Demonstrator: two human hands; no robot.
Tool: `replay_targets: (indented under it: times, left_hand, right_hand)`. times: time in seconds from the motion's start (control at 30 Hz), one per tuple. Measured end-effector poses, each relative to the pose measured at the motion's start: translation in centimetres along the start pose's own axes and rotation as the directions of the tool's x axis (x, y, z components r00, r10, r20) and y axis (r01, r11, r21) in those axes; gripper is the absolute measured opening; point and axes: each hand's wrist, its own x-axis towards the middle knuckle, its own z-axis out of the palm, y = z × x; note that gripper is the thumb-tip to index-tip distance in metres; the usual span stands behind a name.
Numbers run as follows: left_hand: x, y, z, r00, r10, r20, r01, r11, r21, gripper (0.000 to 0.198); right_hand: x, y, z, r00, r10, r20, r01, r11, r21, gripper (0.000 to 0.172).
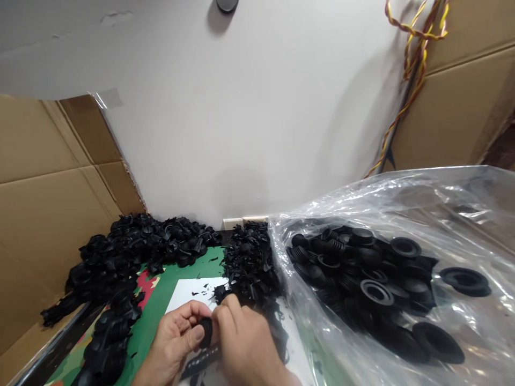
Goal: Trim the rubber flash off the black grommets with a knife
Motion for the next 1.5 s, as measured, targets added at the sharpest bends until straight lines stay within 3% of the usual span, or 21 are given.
replay_targets:
  times: [0.13, 0.27, 0.4, 0.53, 0.83, 0.93, 1.0, 1.13, 1.23, 1.37, 1.5]
  left_hand:
    - [-0.1, 0.0, 0.4, 1.000, 0.000, 0.000, -0.001, 0.997, -0.073, 0.027]
    - [0.0, 0.2, 0.5, 0.999, 0.022, -0.047, -0.026, 0.995, -0.093, 0.029]
    - [0.1, 0.0, 0.4, 0.998, 0.038, -0.056, -0.044, 0.993, -0.106, 0.028]
    - [0.3, -0.3, 0.1, 0.998, 0.032, -0.055, -0.038, 0.994, -0.107, 0.026]
    - [0.4, -0.3, -0.2, 0.995, 0.055, -0.079, -0.052, 0.998, 0.037, 0.025]
    - [0.3, -0.1, -0.1, 0.996, 0.065, -0.055, -0.061, 0.996, 0.066, 0.024]
    - [0.2, -0.1, -0.1, 0.998, 0.051, -0.027, -0.049, 0.998, 0.046, 0.024]
    - [0.1, -0.1, 0.1, 1.000, 0.017, -0.012, -0.017, 0.999, -0.031, 0.025]
    - [0.1, -0.1, 0.3, 0.999, 0.022, -0.033, -0.024, 0.996, -0.081, 0.028]
    - [0.2, -0.1, 0.3, 0.998, 0.032, -0.048, -0.038, 0.992, -0.120, 0.025]
    - [0.3, -0.5, 0.1, 0.998, 0.044, -0.042, -0.049, 0.990, -0.133, 0.023]
  right_hand:
    - [0.3, 1.6, -1.1, 0.960, 0.242, -0.138, -0.226, 0.967, 0.121, 0.015]
    - [0.9, 1.8, -1.9, 0.925, 0.337, -0.176, -0.284, 0.920, 0.269, 0.020]
    - [1.0, 0.6, -1.7, 0.978, 0.199, -0.069, -0.158, 0.909, 0.386, 0.016]
    - [0.8, -0.2, -1.0, 1.000, 0.001, -0.019, 0.006, 0.949, 0.315, 0.016]
    - [0.5, -0.6, -0.4, 0.991, -0.101, 0.094, 0.094, 0.993, 0.072, 0.029]
    - [0.4, -0.5, 0.0, 0.993, -0.095, 0.063, 0.099, 0.994, -0.048, 0.026]
    - [0.3, 0.0, -0.1, 0.999, -0.030, 0.020, 0.032, 0.996, -0.086, 0.024]
    - [0.4, 1.6, -1.1, 0.968, 0.226, -0.108, -0.223, 0.974, 0.040, 0.015]
    - [0.6, 2.2, -1.6, 0.941, 0.310, -0.136, -0.286, 0.943, 0.167, 0.016]
    - [0.7, 1.6, -1.8, 0.952, 0.297, -0.069, -0.265, 0.918, 0.295, 0.019]
    - [0.9, 0.4, -1.6, 0.991, 0.127, -0.038, -0.104, 0.922, 0.374, 0.012]
